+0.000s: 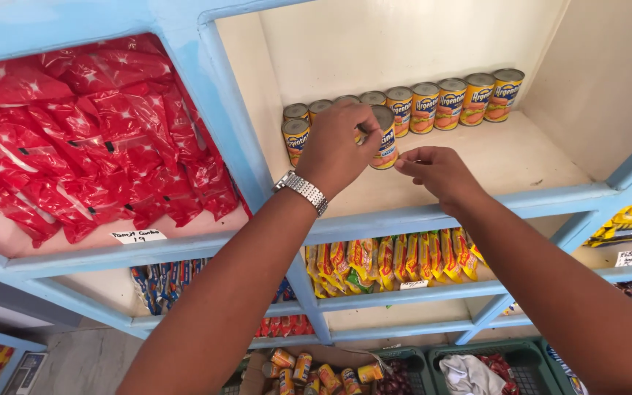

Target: Stocking and organizing canned goods on a grocery store shelf from a floor crate.

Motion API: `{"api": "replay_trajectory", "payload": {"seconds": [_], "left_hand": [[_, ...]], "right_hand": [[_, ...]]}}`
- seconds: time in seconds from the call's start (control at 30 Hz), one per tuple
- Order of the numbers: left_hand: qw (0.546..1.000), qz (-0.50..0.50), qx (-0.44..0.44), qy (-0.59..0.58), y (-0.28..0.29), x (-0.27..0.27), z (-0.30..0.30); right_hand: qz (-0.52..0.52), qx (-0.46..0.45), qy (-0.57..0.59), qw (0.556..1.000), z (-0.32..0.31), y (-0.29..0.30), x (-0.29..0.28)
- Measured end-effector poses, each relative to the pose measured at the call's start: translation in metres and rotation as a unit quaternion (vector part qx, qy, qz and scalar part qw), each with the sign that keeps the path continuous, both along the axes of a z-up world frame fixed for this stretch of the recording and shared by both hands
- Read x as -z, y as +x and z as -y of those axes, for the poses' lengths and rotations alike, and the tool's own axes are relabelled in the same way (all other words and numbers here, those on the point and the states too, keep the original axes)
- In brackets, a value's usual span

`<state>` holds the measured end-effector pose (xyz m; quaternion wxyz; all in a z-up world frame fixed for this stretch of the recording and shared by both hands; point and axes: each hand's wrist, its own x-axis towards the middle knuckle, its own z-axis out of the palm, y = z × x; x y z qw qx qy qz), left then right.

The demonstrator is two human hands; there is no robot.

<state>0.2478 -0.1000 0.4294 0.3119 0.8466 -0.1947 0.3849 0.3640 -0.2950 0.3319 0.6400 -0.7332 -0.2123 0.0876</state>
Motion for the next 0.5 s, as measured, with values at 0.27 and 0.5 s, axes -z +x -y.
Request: {"api": "replay_trajectory", "payload": {"seconds": [0.27,0.5], "left_hand": [[0.998,-0.004,-0.063,0.029,0.046,0.034,-0.023],[0.989,-0.059,-0.131,0.016,0.083,0.06,-0.042]], "right_hand": [[-0.036,-0.015,-0.097,0.995,-0.039,0.05,0.022],[0.078,0.071,-0.318,0.942,-0.067,0.063,0.013]]}}
